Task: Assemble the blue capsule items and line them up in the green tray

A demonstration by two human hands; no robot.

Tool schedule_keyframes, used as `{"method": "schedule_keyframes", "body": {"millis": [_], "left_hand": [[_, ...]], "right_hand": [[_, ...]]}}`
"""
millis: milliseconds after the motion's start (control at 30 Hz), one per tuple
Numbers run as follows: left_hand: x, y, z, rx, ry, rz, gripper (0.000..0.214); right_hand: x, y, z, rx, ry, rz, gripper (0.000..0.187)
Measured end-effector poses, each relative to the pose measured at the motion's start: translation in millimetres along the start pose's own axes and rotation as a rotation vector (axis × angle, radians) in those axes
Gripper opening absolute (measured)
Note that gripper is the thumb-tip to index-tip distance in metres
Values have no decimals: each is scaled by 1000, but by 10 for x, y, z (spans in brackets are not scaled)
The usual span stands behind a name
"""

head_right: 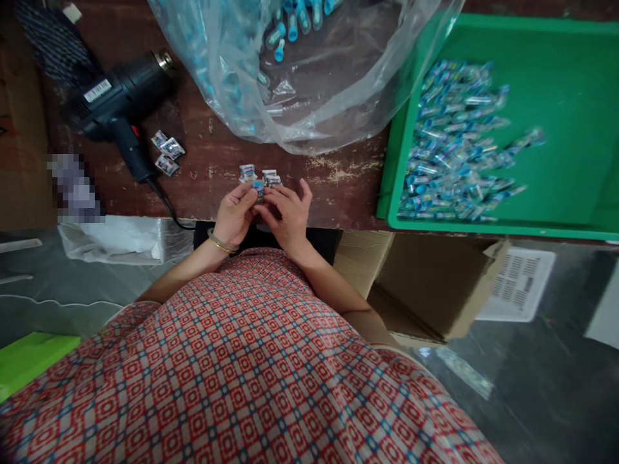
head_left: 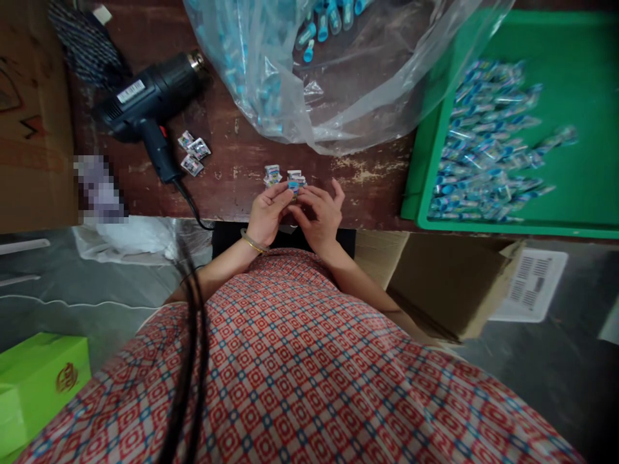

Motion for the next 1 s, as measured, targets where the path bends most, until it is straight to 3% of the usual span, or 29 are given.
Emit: {"method": "schedule_keyframes", "body": {"millis": [133, 233, 333, 467, 533, 633, 700, 733, 767, 800, 833, 900, 967, 1000], "left_hand": [[22, -7, -11, -10, -17, 21, 43], [28, -25, -34, -17, 22, 6, 45], [35, 12, -40, -3, 65, -23, 53], [48, 159, -18, 122, 43, -69, 62], [45, 156, -33, 157, 29, -63, 63], [46, -74, -127, 69, 39, -93, 54], [66, -305, -212, -46, 43, -152, 44], [82, -403, -251, -91, 39, -180, 39], [100, -475, -285, -118, 31, -200, 35], [118, -515, -313, -127, 23, -213, 33], [131, -524, -334, -122, 14, -222, 31], [141, -472, -354, -90, -4, -238, 28], [127, -388, -348, -62, -19, -257, 27], [113, -354, -337, -54, -23, -266, 26]], "right_hand": [[-27, -40, -9, -1, -16, 54, 9], [-57, -85, -39, 12, -19, -34, 12], [-86, -60, -71, -5, 75, -191, 21], [-140, -65, -140, 127, 241, -376, 32], [-286, -454, -225, 30, 258, -333, 31], [-678, -1642, -353, -452, 189, 41, 20], [-923, -2390, -378, -723, 247, 415, 6], [-1009, -2607, -395, -748, 305, 559, 12], [-1034, -2692, -411, -753, 305, 654, 18], [-1015, -2625, -429, -705, 266, 685, 20], [-956, -2410, -447, -607, 188, 648, 21], [-769, -1650, -445, -309, 1, 442, 18], [-627, -751, -376, 48, -42, 253, 18], [-589, -398, -328, 118, -34, 232, 18]]}}
Point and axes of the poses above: each hand's wrist, its own z-axis away from the middle knuckle, its own y-axis out of the palm, x = y × z, the point moved 4 cm from there along -z, towards the middle knuckle, and after that the axes turned 12 degrees about -z, right-handed, at the moved point
